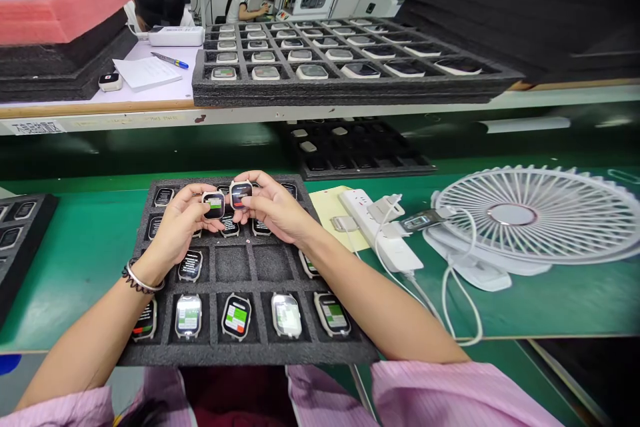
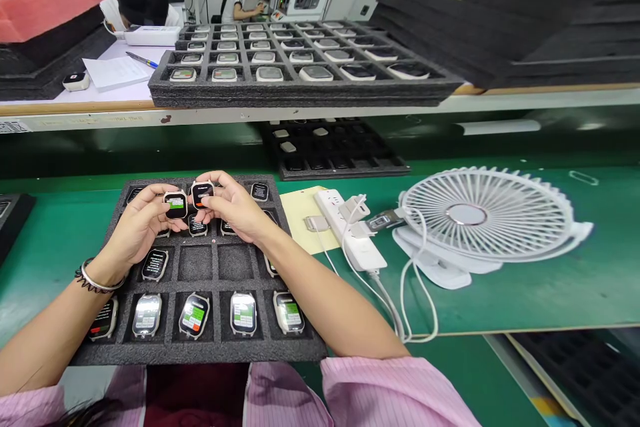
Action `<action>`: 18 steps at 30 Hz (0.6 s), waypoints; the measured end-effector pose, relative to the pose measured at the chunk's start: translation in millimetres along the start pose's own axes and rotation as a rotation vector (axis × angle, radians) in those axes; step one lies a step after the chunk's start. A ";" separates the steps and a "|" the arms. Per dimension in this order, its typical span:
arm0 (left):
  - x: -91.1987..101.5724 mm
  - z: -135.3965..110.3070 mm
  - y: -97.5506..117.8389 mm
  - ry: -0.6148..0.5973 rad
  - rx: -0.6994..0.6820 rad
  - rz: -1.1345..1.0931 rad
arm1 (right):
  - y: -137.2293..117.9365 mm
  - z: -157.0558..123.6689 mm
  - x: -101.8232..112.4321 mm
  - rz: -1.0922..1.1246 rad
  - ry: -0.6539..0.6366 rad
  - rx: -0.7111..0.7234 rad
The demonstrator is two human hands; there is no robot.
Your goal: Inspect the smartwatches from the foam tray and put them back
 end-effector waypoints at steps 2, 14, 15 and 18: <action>-0.3 -0.1 0.4 -0.001 -0.007 0.013 | 0.3 0.0 0.3 0.000 0.002 0.000; -0.4 0.5 -0.9 -0.015 -0.006 0.015 | 0.7 0.0 1.4 -0.030 0.009 0.017; 0.3 1.3 -2.0 -0.013 -0.006 0.017 | 1.0 0.2 1.7 -0.030 0.009 0.014; 2.4 4.5 -3.3 -0.002 -0.020 0.030 | 1.7 0.4 2.1 -0.026 0.015 0.006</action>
Point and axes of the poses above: each hand's wrist, its own z-axis towards the middle knuckle, its own x-axis out of the back of the hand, y = z × x, the point moved 9 cm from there along z, towards the middle knuckle, and after that the axes turned 6 degrees about x, right-handed, at the moved point
